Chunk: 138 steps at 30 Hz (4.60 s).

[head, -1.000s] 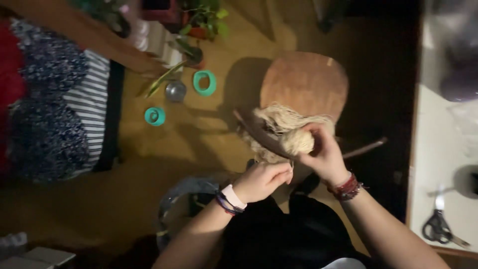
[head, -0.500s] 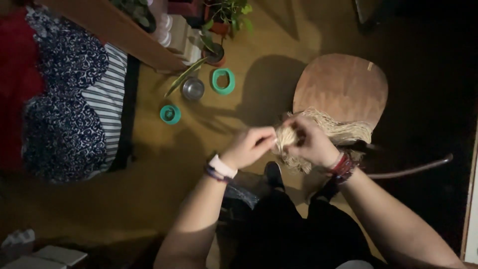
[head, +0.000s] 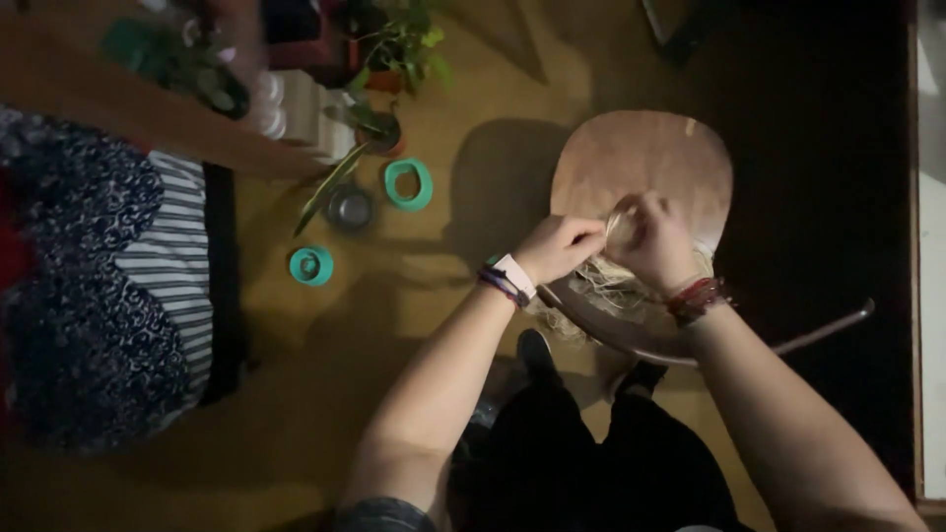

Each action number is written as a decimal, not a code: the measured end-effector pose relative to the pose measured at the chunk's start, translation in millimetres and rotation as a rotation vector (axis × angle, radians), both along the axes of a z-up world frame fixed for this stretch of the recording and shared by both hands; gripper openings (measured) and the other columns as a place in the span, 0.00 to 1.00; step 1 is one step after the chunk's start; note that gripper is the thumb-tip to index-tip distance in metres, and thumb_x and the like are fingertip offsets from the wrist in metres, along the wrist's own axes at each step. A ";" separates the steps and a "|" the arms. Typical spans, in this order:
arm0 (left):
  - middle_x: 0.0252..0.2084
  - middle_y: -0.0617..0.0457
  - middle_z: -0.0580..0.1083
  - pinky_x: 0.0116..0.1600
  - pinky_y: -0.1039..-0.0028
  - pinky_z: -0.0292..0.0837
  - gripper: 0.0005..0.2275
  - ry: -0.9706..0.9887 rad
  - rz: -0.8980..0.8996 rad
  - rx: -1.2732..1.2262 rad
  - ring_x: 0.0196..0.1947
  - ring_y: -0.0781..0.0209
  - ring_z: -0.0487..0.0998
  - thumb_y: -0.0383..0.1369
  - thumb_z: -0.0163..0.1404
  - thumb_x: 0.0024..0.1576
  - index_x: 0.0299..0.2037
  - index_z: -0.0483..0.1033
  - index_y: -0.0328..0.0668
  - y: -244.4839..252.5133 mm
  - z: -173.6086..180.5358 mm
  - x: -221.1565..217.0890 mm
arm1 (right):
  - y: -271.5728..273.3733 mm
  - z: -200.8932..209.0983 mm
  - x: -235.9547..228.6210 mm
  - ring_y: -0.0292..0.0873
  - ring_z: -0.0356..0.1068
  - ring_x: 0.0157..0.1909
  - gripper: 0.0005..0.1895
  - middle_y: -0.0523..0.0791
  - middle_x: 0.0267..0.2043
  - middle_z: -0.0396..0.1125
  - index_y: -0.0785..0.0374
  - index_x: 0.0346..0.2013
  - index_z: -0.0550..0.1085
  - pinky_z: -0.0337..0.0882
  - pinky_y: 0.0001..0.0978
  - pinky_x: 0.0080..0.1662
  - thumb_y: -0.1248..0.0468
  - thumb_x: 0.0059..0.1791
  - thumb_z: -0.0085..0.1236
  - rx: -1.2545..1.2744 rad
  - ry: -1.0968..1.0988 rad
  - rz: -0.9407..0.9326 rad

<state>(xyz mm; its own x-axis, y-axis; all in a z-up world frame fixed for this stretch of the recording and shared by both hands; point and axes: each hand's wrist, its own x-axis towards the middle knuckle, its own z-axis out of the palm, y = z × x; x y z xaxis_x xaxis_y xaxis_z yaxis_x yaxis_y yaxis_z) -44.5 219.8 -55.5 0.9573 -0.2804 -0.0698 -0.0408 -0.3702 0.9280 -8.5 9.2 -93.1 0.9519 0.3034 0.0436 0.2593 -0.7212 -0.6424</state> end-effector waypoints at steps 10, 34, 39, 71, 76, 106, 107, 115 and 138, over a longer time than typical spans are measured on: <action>0.37 0.36 0.79 0.49 0.50 0.74 0.10 0.164 -0.264 -0.072 0.44 0.34 0.80 0.34 0.46 0.63 0.42 0.78 0.35 -103.3 40.0 14.5 | -92.0 91.6 -19.7 0.41 0.69 0.52 0.28 0.45 0.52 0.65 0.62 0.59 0.63 0.78 0.36 0.50 0.74 0.46 0.62 0.971 0.276 -0.445; 0.43 0.39 0.78 0.56 0.52 0.74 0.10 0.047 -0.528 -0.221 0.49 0.37 0.79 0.36 0.44 0.67 0.48 0.75 0.39 -404.8 -10.7 45.6 | -382.8 93.5 -42.2 0.47 0.70 0.56 0.30 0.48 0.56 0.63 0.59 0.61 0.60 0.75 0.44 0.56 0.68 0.46 0.60 1.157 0.309 -0.583; 0.36 0.57 0.78 0.57 0.62 0.75 0.12 0.101 -0.679 -0.383 0.44 0.55 0.81 0.36 0.41 0.70 0.58 0.75 0.50 -422.8 24.4 23.0 | -401.9 107.8 -78.4 0.78 0.67 0.49 0.33 0.63 0.52 0.58 0.69 0.57 0.65 0.73 0.63 0.47 0.77 0.39 0.65 0.280 0.278 -0.561; 0.45 0.47 0.80 0.54 0.59 0.76 0.09 0.062 -0.239 -0.034 0.50 0.46 0.80 0.29 0.44 0.63 0.50 0.76 0.47 -129.2 62.4 -177.5 | -143.5 120.5 -175.6 0.42 0.67 0.45 0.38 0.46 0.46 0.67 0.66 0.54 0.70 0.69 0.35 0.45 0.63 0.32 0.77 0.782 0.440 -0.033; 0.36 0.51 0.81 0.47 0.59 0.77 0.10 0.150 -0.309 -0.141 0.43 0.48 0.83 0.28 0.45 0.63 0.50 0.78 0.48 -49.6 124.3 -173.6 | -67.2 115.6 -171.2 0.43 0.69 0.45 0.36 0.47 0.44 0.68 0.61 0.54 0.72 0.70 0.37 0.47 0.64 0.33 0.77 0.559 0.317 -0.005; 0.37 0.47 0.81 0.48 0.59 0.78 0.10 -0.005 -0.242 -0.031 0.46 0.48 0.82 0.36 0.47 0.65 0.47 0.81 0.45 8.8 17.5 37.0 | -14.7 57.1 -27.6 0.42 0.66 0.47 0.34 0.47 0.48 0.66 0.62 0.58 0.65 0.70 0.38 0.50 0.74 0.38 0.66 0.739 0.715 0.127; 0.40 0.47 0.81 0.51 0.58 0.76 0.11 0.052 -0.221 -0.078 0.48 0.47 0.81 0.40 0.47 0.66 0.48 0.80 0.47 -2.1 1.2 38.9 | -26.2 56.0 -25.1 0.42 0.65 0.51 0.35 0.47 0.52 0.66 0.61 0.59 0.65 0.70 0.38 0.52 0.68 0.39 0.67 0.805 0.675 0.118; 0.38 0.49 0.82 0.49 0.53 0.77 0.11 0.054 -0.560 0.007 0.47 0.44 0.82 0.34 0.43 0.66 0.49 0.79 0.48 -103.4 80.7 34.3 | -117.3 70.8 -14.7 0.49 0.63 0.55 0.30 0.55 0.52 0.64 0.67 0.65 0.65 0.67 0.45 0.57 0.71 0.48 0.59 0.645 0.130 -0.320; 0.35 0.47 0.81 0.49 0.59 0.78 0.10 0.136 -0.504 -0.155 0.41 0.46 0.83 0.28 0.42 0.64 0.46 0.79 0.44 -298.2 90.6 16.6 | -302.0 116.1 -22.6 0.52 0.71 0.47 0.37 0.59 0.47 0.66 0.61 0.63 0.61 0.74 0.44 0.52 0.71 0.42 0.69 0.594 0.291 -0.542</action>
<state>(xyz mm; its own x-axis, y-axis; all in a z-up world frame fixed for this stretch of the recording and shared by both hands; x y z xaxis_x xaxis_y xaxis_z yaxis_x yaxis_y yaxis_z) -27.9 -78.3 35.1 0.6872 -0.7189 -0.1051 -0.0535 -0.1943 0.9795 -31.1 -292.8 23.0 0.9568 -0.1934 -0.2171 -0.2580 -0.2206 -0.9406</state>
